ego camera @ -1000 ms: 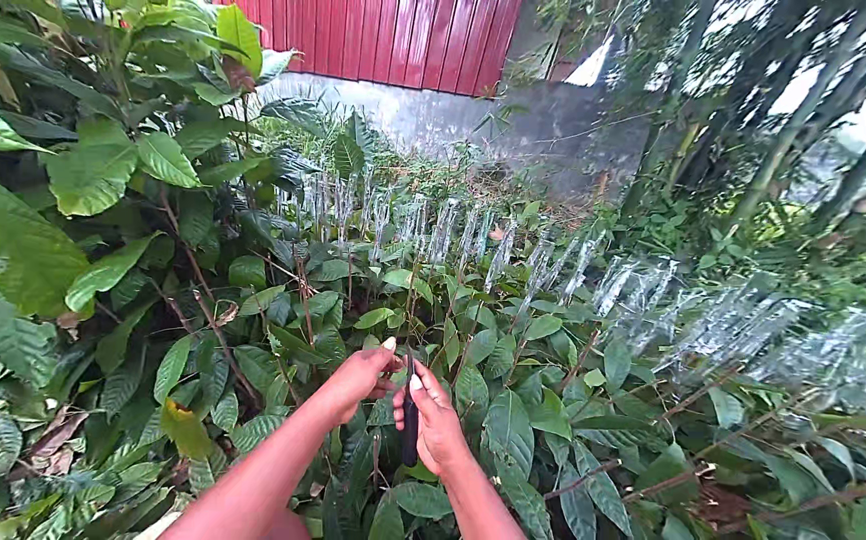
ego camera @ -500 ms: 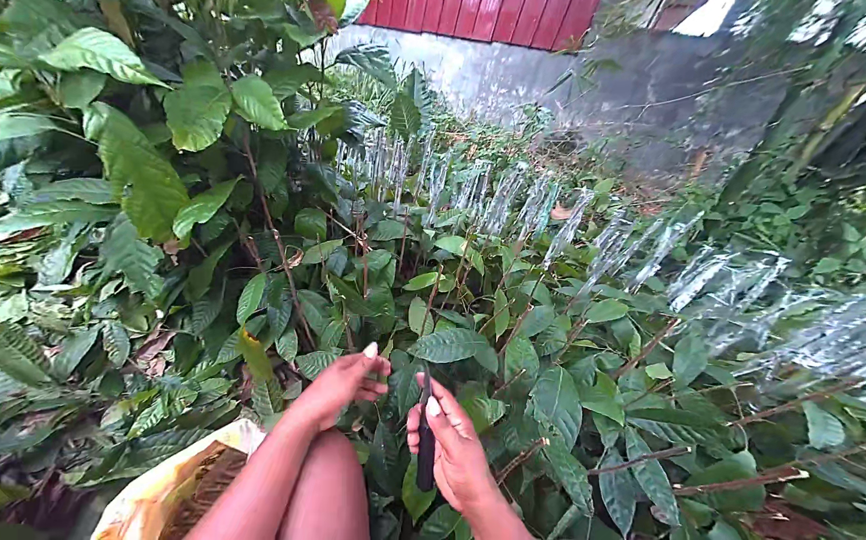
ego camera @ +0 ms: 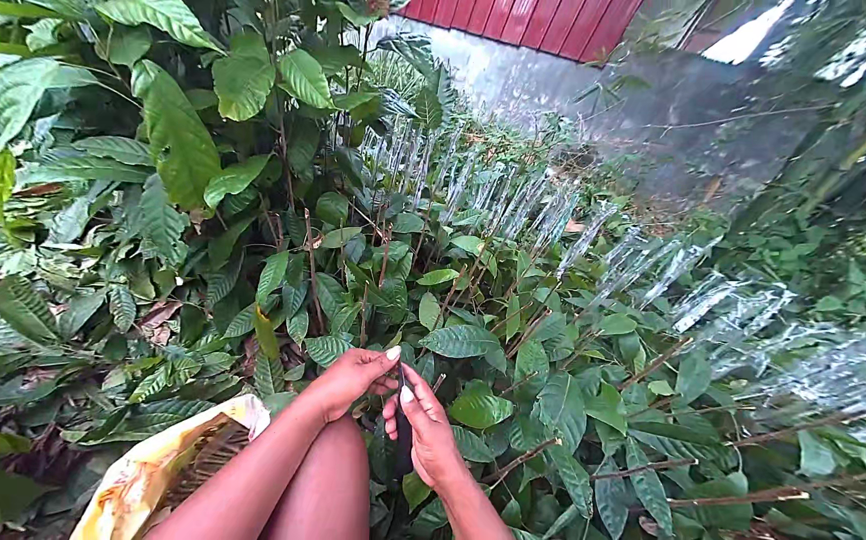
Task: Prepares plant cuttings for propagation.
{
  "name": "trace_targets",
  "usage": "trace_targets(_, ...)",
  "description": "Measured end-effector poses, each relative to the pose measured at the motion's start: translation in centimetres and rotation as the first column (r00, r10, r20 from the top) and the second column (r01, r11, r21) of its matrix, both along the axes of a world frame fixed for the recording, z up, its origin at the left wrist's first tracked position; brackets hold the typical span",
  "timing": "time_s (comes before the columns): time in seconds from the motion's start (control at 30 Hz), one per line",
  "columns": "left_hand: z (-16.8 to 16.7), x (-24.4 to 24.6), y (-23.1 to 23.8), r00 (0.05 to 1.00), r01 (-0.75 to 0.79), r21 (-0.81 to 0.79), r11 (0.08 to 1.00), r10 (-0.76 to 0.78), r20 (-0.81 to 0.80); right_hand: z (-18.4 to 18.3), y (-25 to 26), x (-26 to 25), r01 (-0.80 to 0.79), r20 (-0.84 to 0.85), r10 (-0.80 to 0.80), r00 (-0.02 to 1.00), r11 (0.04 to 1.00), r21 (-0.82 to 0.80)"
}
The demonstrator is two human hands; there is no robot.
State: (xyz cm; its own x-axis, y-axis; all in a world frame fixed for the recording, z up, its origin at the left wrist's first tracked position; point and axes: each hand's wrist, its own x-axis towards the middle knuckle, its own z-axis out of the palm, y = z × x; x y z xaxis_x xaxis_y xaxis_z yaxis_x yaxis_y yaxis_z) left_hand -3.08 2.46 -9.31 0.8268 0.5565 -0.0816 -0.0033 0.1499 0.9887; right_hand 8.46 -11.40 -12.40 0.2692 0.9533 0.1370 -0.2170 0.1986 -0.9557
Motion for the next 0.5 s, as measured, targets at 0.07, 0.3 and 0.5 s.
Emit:
trace_targets(0.07,0.0,0.1,0.0,1.000,0.004,-0.004,1.000,-0.004,0.005,0.0,0.0,0.2,-0.006,-0.007,0.006,1.000,1.000,0.002)
trace_targets(0.3,0.1,0.5,0.2,1.000,0.000,-0.038,0.999,-0.001,-0.014,-0.5,0.1,1.1,-0.026,-0.021,0.026,0.999,1.000,0.000)
trace_targets(0.5,0.2,0.5,0.6,0.999,-0.029,-0.083,0.996,0.026,-0.046,-1.2,0.4,1.3,-0.041,0.003,0.041,0.999,0.998,-0.047)
